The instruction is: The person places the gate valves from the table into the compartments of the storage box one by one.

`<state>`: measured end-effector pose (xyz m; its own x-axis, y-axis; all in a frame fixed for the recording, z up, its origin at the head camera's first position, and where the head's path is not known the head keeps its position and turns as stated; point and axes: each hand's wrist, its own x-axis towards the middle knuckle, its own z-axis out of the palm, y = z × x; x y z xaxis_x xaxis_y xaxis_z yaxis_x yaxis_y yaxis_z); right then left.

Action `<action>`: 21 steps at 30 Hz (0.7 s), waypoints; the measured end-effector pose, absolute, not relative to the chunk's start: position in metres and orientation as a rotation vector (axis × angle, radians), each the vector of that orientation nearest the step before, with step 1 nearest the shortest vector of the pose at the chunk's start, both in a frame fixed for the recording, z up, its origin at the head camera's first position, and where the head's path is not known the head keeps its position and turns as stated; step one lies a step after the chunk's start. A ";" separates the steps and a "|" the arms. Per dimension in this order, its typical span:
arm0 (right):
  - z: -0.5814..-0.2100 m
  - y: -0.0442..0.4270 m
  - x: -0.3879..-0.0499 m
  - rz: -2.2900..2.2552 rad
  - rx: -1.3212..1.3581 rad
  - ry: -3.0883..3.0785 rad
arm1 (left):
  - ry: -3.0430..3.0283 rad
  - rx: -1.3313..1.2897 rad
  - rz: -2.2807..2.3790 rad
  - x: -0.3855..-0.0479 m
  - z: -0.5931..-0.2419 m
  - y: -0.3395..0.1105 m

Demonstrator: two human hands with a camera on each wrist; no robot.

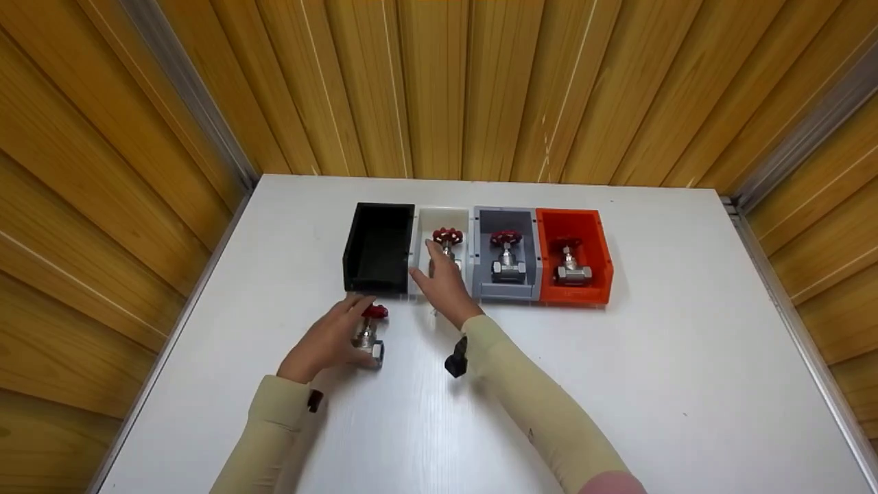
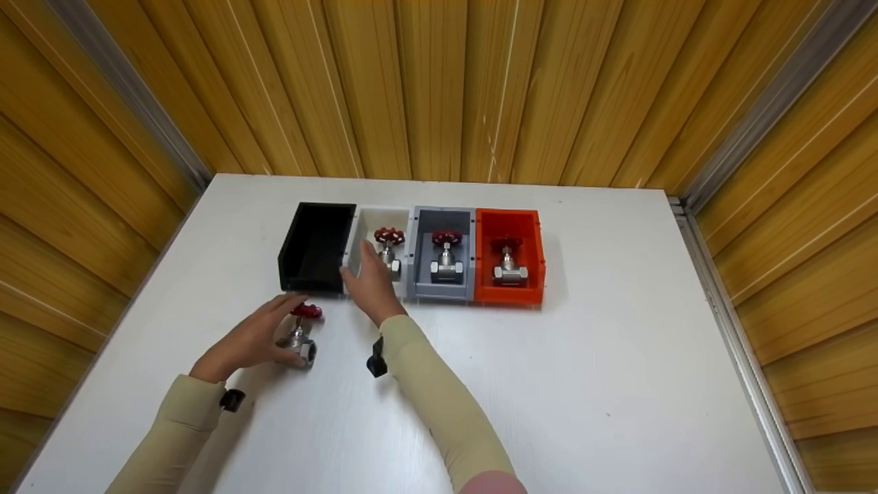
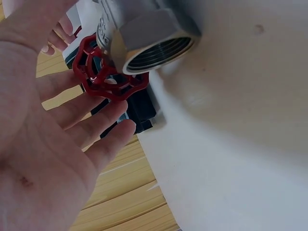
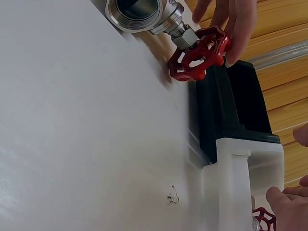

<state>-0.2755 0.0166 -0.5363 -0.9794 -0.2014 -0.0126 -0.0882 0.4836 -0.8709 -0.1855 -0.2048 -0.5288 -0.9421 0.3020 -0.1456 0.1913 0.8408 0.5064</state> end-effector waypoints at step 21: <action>-0.547 0.003 -0.283 -1.490 -0.220 2.627 | 2.844 0.436 0.729 -0.181 -0.541 -0.207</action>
<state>-0.2828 0.0028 -0.5467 -0.9831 -0.1811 -0.0271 -0.0697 0.5067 -0.8593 -0.1807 -0.2070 -0.5410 -0.9421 0.3217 -0.0943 0.2367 0.8375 0.4925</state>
